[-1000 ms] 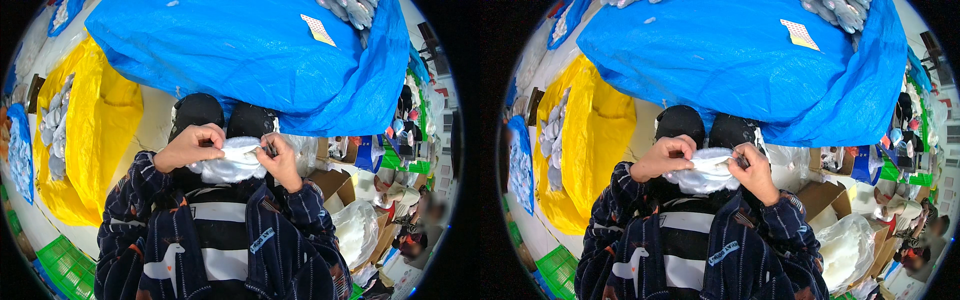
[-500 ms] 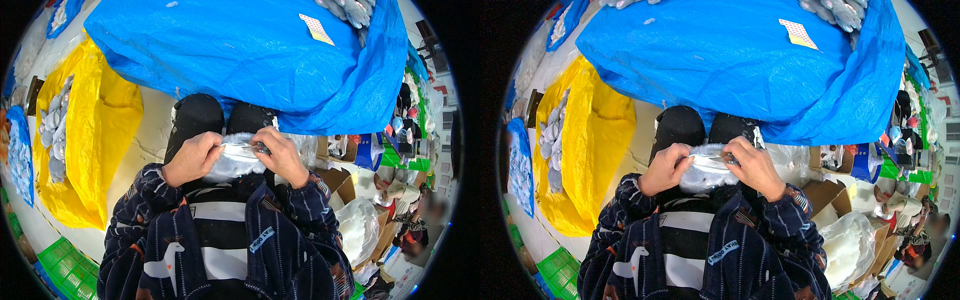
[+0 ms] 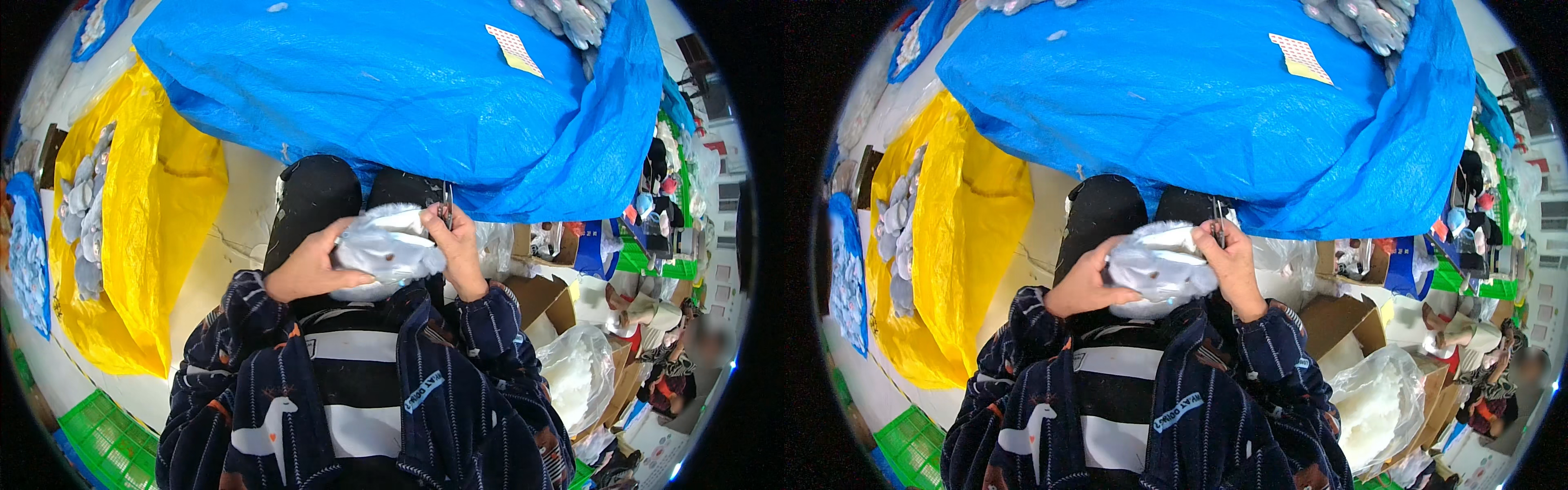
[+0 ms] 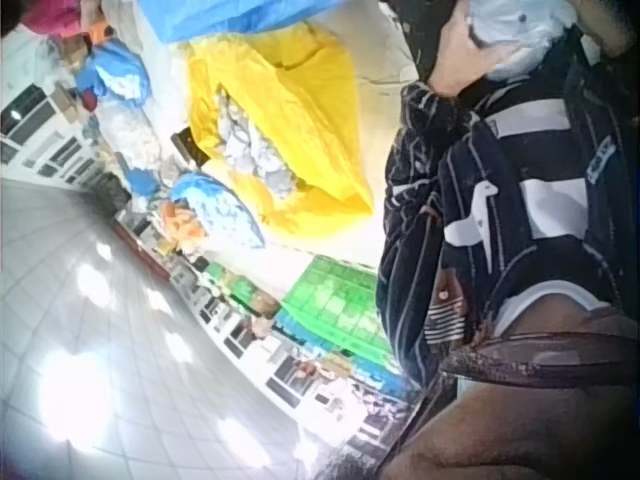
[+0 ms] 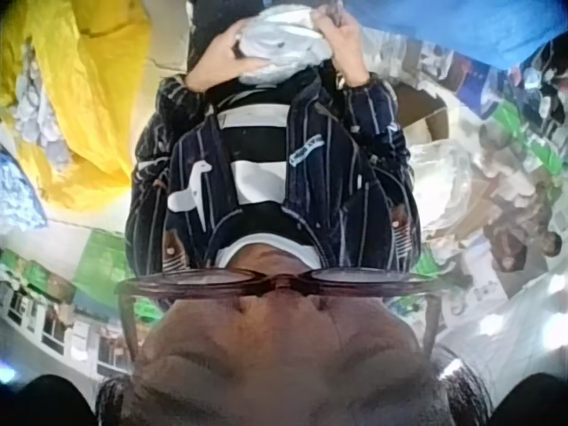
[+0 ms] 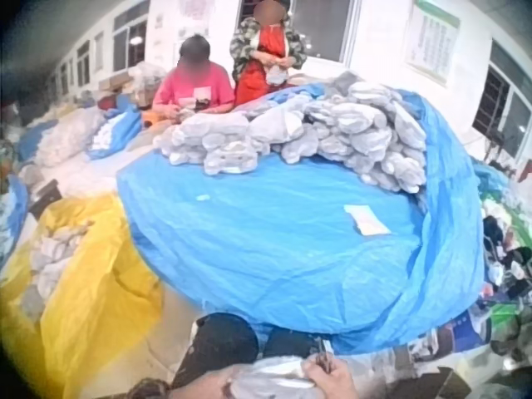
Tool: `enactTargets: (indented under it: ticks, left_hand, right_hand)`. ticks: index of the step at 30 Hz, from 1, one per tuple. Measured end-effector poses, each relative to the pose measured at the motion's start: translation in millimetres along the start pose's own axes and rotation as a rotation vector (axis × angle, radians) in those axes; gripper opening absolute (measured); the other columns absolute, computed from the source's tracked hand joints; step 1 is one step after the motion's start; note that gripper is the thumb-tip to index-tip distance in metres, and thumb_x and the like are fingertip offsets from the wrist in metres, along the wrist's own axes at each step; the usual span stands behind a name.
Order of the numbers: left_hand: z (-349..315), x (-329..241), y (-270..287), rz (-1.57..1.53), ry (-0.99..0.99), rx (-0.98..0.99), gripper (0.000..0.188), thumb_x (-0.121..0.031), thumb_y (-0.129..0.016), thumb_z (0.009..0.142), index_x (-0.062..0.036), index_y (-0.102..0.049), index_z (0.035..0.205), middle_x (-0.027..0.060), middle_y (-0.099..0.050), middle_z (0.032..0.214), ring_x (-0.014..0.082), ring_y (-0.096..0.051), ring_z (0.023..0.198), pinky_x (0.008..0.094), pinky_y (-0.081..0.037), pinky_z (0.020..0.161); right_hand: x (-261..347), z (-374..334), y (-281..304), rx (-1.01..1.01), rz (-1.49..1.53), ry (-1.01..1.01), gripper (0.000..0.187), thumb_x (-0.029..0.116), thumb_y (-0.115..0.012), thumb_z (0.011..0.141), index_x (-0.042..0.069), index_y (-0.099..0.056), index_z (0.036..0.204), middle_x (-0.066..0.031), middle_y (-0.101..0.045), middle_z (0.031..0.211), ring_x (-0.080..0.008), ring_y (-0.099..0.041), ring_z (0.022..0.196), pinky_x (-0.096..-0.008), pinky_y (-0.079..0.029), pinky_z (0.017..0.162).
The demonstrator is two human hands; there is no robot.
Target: The person sits on the floor and uses scissors to trim loose threads and fluff from the face and body of a gray stuffed toy. They repeatedly pick up the toy, trim specific areas, and place it back on a blue tarp among other similar toys.
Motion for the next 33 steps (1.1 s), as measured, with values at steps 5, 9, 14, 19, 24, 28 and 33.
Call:
enactTargets:
  ticks: [5, 9, 14, 19, 24, 28, 33]
  left_hand:
    - [7, -7, -8, 0.059, -0.107, -0.090, 0.036, -0.010, -0.070, 0.078, 0.0034, -0.058, 0.109, 0.0115, -0.061, 0.095, 0.0176, -0.059, 0.086, 0.0293, -0.046, 0.077]
    - [8, -13, -15, 0.134, -0.170, -0.158, 0.031, -0.007, -0.068, 0.074, 0.0026, -0.061, 0.103, 0.0135, -0.057, 0.086, 0.0237, -0.057, 0.077, 0.0312, -0.045, 0.068]
    - [8, -16, -19, 0.280, -0.229, -0.202, 0.032, -0.006, -0.068, 0.069, 0.0000, -0.061, 0.100, 0.0124, -0.056, 0.086, 0.0300, -0.056, 0.075, 0.0350, -0.046, 0.065]
    - [7, -19, -23, 0.353, -0.280, -0.212, 0.031, -0.008, -0.069, 0.069, -0.0007, -0.060, 0.098, 0.0119, -0.054, 0.083, 0.0297, -0.055, 0.076, 0.0361, -0.046, 0.065]
    - [10, -18, -25, 0.391, -0.343, -0.188, 0.031, -0.009, -0.072, 0.069, -0.0001, -0.059, 0.096, 0.0135, -0.054, 0.083, 0.0309, -0.055, 0.077, 0.0362, -0.046, 0.066]
    - [6, -17, -28, 0.443, -0.313, -0.143, 0.027, -0.010, -0.067, 0.072, -0.0027, -0.055, 0.096, 0.0121, -0.054, 0.090, 0.0322, -0.054, 0.084, 0.0382, -0.046, 0.069]
    - [0, -13, -29, 0.353, -0.441, -0.121, 0.026, -0.006, -0.066, 0.072, -0.0021, -0.054, 0.094, 0.0150, -0.055, 0.089, 0.0340, -0.056, 0.081, 0.0378, -0.047, 0.069]
  right_hand:
    - [39, -11, 9, -0.105, -0.269, 0.056, 0.017, 0.015, -0.061, 0.089, 0.000, -0.064, 0.095, -0.0007, -0.061, 0.084, -0.0060, -0.052, 0.078, -0.0221, -0.042, 0.068]
    - [77, -27, -16, 0.200, -0.521, 0.529, 0.019, 0.006, -0.064, 0.082, 0.000, -0.064, 0.100, -0.0112, -0.064, 0.095, -0.0187, -0.062, 0.080, -0.0292, -0.049, 0.069]
    - [70, -50, -30, 0.423, -0.732, 0.565, 0.039, 0.003, -0.070, 0.068, 0.008, -0.063, 0.106, -0.0075, -0.061, 0.098, -0.0224, -0.065, 0.075, -0.0316, -0.053, 0.063]
    - [68, -59, -33, 0.271, -0.864, 0.531, 0.040, 0.006, -0.071, 0.067, 0.009, -0.062, 0.106, -0.0047, -0.060, 0.088, -0.0226, -0.064, 0.069, -0.0329, -0.051, 0.057]
    - [65, -63, -46, 0.165, -0.986, 0.608, 0.035, 0.003, -0.070, 0.065, 0.008, -0.061, 0.098, -0.0058, -0.058, 0.081, -0.0238, -0.062, 0.066, -0.0350, -0.049, 0.055]
    - [57, -64, -39, 0.116, -0.926, 0.603, 0.035, 0.001, -0.068, 0.065, 0.007, -0.058, 0.098, -0.0074, -0.057, 0.081, -0.0261, -0.062, 0.067, -0.0363, -0.049, 0.057]
    - [30, -35, 17, -0.189, -0.721, 0.252, 0.009, 0.012, -0.061, 0.085, 0.005, -0.059, 0.091, -0.0078, -0.059, 0.072, -0.0175, -0.056, 0.056, -0.0295, -0.045, 0.051]
Point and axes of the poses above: each hand's wrist, its own z-axis towards the middle knuckle, its own y-axis out of the back of the hand, x = y × z, the point moved 2 cm from there along z, towards the middle knuckle
